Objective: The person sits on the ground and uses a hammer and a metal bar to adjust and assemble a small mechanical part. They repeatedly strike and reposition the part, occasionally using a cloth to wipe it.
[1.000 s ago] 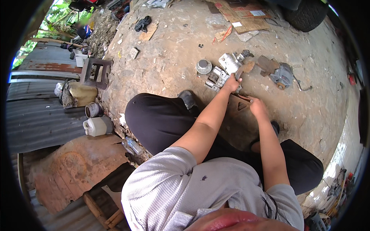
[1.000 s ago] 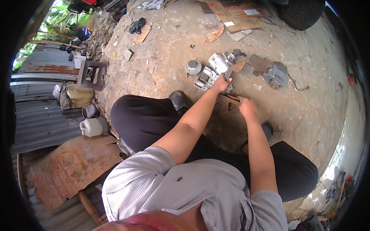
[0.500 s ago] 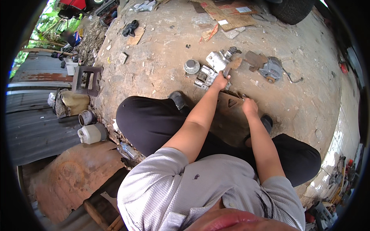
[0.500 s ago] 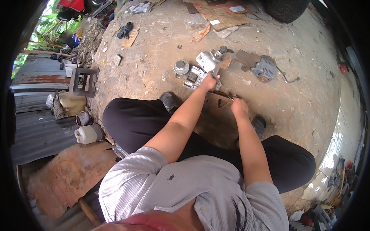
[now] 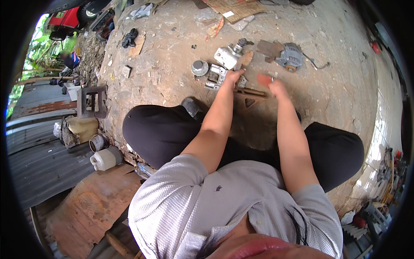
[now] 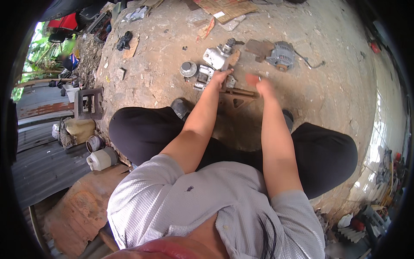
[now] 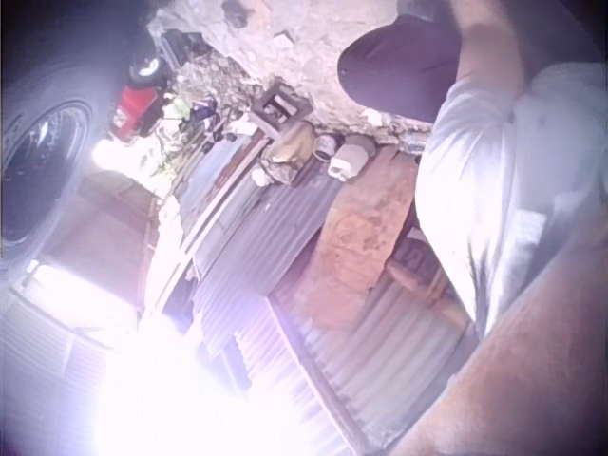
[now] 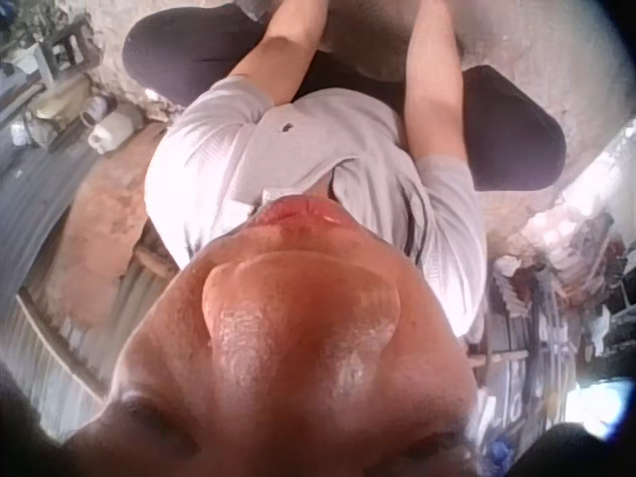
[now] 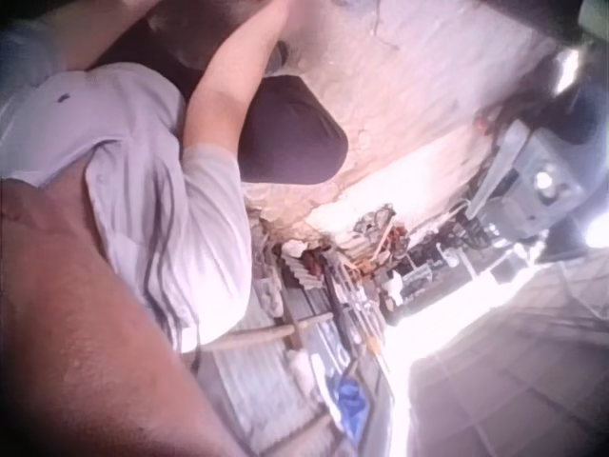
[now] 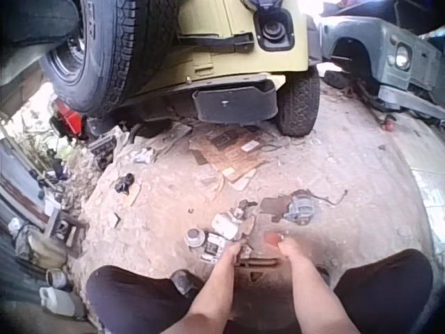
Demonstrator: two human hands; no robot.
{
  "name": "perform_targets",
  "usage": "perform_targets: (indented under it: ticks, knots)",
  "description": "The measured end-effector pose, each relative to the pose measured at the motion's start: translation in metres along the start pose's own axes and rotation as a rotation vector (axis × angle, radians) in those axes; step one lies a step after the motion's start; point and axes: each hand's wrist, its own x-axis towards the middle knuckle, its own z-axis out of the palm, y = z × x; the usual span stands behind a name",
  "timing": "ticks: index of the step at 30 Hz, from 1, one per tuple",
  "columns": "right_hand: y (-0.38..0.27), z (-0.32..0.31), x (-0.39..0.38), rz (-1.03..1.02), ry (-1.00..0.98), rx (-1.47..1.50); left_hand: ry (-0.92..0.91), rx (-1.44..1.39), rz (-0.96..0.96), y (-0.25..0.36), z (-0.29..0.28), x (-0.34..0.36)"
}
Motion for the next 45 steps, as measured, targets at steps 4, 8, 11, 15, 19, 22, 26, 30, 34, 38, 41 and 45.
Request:
perform_targets:
  ticks: [4, 8, 11, 15, 19, 22, 26, 30, 34, 38, 41, 45]
  knots:
    - [-0.080, -0.049, -0.010, 0.025, -0.017, 0.377, 0.185, 0.095, -0.065, -0.002, -0.029, -0.015]
    - [-0.119, -0.084, -0.030, -0.102, 0.069, 0.548, 0.320, 0.263, 0.112, 0.014, -0.056, -0.007]
    - [-0.083, -0.095, -0.026, -0.049, 0.057, 0.550, 0.295, 0.237, 0.236, 0.053, -0.003, -0.055]
    - [-0.103, -0.101, -0.017, -0.102, 0.001, 0.514, 0.307, 0.015, 0.448, 0.091, -0.035, -0.061]
    - [-0.128, -0.089, -0.020, -0.151, -0.061, 0.553, 0.081, -0.046, 0.622, 0.100, -0.081, -0.073]
    - [-0.129, -0.064, -0.005, -0.143, -0.099, 0.203, 0.011, 0.015, 0.682, 0.090, -0.085, -0.065]
    - [-0.167, -0.023, -0.034, -0.270, -0.273, 0.173, 0.021, 0.251, 0.737, 0.059, -0.130, -0.060]
    - [-0.181, -0.009, -0.048, -0.288, -0.261, 0.147, 0.039, 0.362, 0.654, 0.066, -0.118, -0.079]
    - [-0.157, -0.007, -0.014, -0.363, -0.304, 0.087, 0.141, 1.017, 0.899, 0.108, -0.082, -0.112]
    - [-0.163, 0.012, -0.013, -0.393, -0.297, 0.127, -0.025, 1.186, 0.689, 0.118, -0.081, -0.140]
    - [-0.156, 0.038, 0.004, -0.381, -0.402, 0.318, -0.241, 1.506, 0.768, 0.138, -0.062, -0.160]
    - [-0.125, 0.078, 0.049, -0.543, -0.509, 0.643, -0.336, 1.575, 0.876, 0.147, -0.040, -0.150]
